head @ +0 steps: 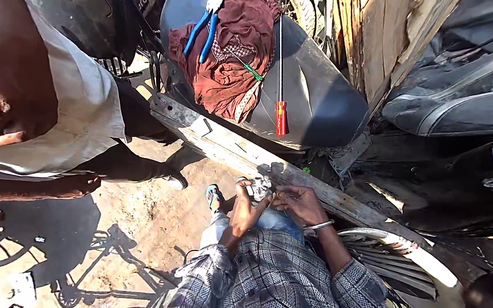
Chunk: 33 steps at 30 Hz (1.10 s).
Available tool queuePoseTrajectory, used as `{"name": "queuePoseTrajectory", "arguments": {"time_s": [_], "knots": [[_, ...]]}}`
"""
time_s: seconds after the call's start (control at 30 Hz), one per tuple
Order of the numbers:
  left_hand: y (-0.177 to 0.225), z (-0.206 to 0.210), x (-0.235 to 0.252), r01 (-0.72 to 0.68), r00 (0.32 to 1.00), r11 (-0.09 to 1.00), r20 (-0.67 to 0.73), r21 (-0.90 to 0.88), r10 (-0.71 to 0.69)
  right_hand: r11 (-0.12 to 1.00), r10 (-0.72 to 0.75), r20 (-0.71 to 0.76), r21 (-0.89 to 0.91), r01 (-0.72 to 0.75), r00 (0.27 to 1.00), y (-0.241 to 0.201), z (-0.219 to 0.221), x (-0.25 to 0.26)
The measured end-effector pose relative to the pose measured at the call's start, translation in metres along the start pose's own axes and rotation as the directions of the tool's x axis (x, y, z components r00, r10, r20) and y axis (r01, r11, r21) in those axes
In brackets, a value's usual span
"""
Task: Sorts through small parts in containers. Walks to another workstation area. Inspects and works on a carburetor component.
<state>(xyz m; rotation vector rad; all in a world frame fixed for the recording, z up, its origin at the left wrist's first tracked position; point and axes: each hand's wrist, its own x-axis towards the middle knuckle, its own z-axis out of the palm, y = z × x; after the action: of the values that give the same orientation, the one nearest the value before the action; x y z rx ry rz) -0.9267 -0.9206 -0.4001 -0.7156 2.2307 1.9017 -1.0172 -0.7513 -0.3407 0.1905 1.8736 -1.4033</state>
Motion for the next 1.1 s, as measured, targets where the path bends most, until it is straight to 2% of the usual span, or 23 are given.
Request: {"name": "queuePoseTrajectory", "arguments": {"time_s": [0.07,0.1,0.2,0.27,0.4,0.47,0.57,0.67,0.73,0.8,0.87,0.93,1.0,1.07,1.1], "knots": [[-0.008,0.024,0.014,-0.169,0.984,0.962,0.095,0.217,0.151,0.989,-0.044,-0.074,-0.143,0.033,0.996,0.016,-0.016,0.003],[-0.009,0.035,0.022,-0.264,0.962,0.929,0.134,0.259,0.236,0.979,-0.047,-0.108,-0.201,0.025,0.993,0.022,-0.026,0.004],[-0.023,0.068,0.051,-0.516,0.855,0.809,0.212,0.28,0.473,0.974,-0.006,-0.256,-0.219,-0.052,0.967,0.036,-0.046,0.009],[-0.035,0.088,0.069,-0.606,0.795,0.747,0.233,0.274,0.56,0.978,-0.005,-0.371,-0.197,-0.074,0.929,0.05,-0.052,0.015],[-0.029,0.113,0.086,-0.571,0.819,0.756,0.28,0.32,0.5,0.989,-0.049,-0.57,-0.141,-0.039,0.82,0.08,-0.046,0.032],[-0.03,0.119,0.087,-0.594,0.804,0.732,0.267,0.334,0.531,0.991,-0.081,-0.612,-0.131,0.0,0.787,0.093,-0.043,0.036],[-0.033,0.116,0.084,-0.601,0.799,0.714,0.248,0.36,0.548,0.989,-0.129,-0.596,-0.135,0.059,0.793,0.098,-0.037,0.033],[-0.027,0.108,0.085,-0.529,0.846,0.764,0.302,0.37,0.44,0.995,-0.069,-0.543,-0.097,0.019,0.837,0.094,-0.044,0.03],[-0.02,0.104,0.087,-0.512,0.85,0.782,0.338,0.355,0.403,0.999,-0.032,-0.535,-0.052,0.005,0.844,0.093,-0.054,0.028],[0.014,0.09,0.086,-0.482,0.846,0.799,0.426,0.358,0.32,0.999,0.003,-0.552,0.031,0.018,0.834,0.093,-0.064,0.026],[0.075,0.068,0.079,-0.359,0.835,0.844,0.541,0.399,0.1,0.989,0.009,-0.549,0.129,0.074,0.836,0.097,-0.071,0.027],[0.091,0.066,0.082,-0.357,0.81,0.816,0.586,0.455,0.028,0.984,-0.006,-0.526,0.148,0.099,0.851,0.098,-0.075,0.033],[0.066,0.078,0.093,-0.411,0.79,0.769,0.612,0.49,0.033,0.991,-0.017,-0.497,0.107,0.081,0.867,0.095,-0.073,0.039],[0.016,0.099,0.109,-0.49,0.784,0.714,0.611,0.501,0.109,0.995,-0.014,-0.489,0.08,0.061,0.872,0.092,-0.073,0.045],[0.012,0.102,0.112,-0.48,0.788,0.704,0.61,0.524,0.084,0.996,-0.007,-0.495,0.076,0.051,0.869,0.091,-0.073,0.047]]}}
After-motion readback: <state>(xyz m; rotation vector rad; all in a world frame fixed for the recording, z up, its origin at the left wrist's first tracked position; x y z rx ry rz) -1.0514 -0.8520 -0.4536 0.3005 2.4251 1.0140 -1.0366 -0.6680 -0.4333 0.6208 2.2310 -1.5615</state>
